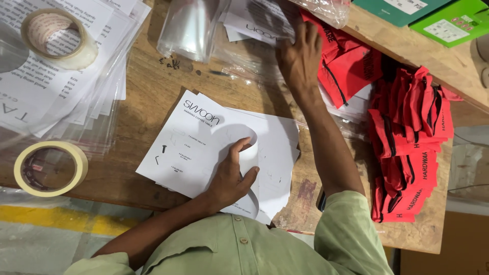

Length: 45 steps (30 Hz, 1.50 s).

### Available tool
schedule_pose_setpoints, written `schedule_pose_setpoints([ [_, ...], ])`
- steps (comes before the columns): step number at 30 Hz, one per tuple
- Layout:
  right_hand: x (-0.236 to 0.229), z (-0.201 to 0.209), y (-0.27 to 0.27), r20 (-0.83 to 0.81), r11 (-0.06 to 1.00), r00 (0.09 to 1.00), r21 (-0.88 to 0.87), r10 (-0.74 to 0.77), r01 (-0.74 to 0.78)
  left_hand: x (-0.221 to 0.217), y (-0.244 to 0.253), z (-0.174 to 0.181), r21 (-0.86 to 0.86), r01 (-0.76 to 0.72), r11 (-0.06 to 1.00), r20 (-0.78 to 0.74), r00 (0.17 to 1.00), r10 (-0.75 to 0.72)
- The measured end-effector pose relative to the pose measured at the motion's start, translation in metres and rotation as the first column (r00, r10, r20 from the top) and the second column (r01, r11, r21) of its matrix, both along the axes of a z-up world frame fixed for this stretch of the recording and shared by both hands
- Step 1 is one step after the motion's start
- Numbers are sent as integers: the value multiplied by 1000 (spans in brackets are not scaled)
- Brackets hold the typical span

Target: The person sits at a workbench and packs paper instruction sheets into red fabric hardware pouches. They pick up a pouch, open it, insert a folded instruction sheet, and place the filled pouch onto a stack of finished pouches on the bench.

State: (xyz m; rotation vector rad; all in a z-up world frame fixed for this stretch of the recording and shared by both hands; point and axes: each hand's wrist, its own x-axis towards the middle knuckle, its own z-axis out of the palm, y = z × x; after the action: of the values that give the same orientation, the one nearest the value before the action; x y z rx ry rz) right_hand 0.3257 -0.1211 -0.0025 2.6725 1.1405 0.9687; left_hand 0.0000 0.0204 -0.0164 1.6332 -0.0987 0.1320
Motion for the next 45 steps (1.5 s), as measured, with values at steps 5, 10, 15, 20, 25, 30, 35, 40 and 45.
schedule_pose_setpoints([
  [5, -16, 34, 7, -66, 998, 996, -3, -68, 68, 0, 1, 0, -38, 52, 998, -29, 998, -54],
  [10, -75, 67, -3, -197, 992, 980, 119, -22, 46, 12, 19, -8, -395, 48, 917, -78, 993, -85],
  [15, -150, 103, -20, -80, 989, 990, 106, 113, -104, 56, 61, -14, -764, 0, 645, -57, 996, -67],
  [20, -190, 114, -44, -173, 955, 940, 91, 294, -282, 106, 99, 21, -832, -285, 475, -412, 891, -188],
  [25, -220, 118, -67, -176, 979, 965, -28, 193, -201, 151, 96, -15, -730, -289, 619, -482, 860, -167],
  [30, -244, 108, -60, -72, 997, 996, -62, 50, -55, 168, 83, -35, -688, -267, 675, -425, 902, -77],
  [35, -240, 53, -49, -62, 981, 998, -195, -32, 19, 164, 75, -18, -667, -289, 687, -392, 920, 6],
  [40, -260, 69, -66, -121, 975, 989, -192, 87, -110, 195, 81, -80, -692, -341, 637, -346, 930, 122],
  [45, -316, 139, -84, -156, 988, 979, -58, 131, -142, 188, 86, -44, -686, -384, 618, -389, 911, 134],
])
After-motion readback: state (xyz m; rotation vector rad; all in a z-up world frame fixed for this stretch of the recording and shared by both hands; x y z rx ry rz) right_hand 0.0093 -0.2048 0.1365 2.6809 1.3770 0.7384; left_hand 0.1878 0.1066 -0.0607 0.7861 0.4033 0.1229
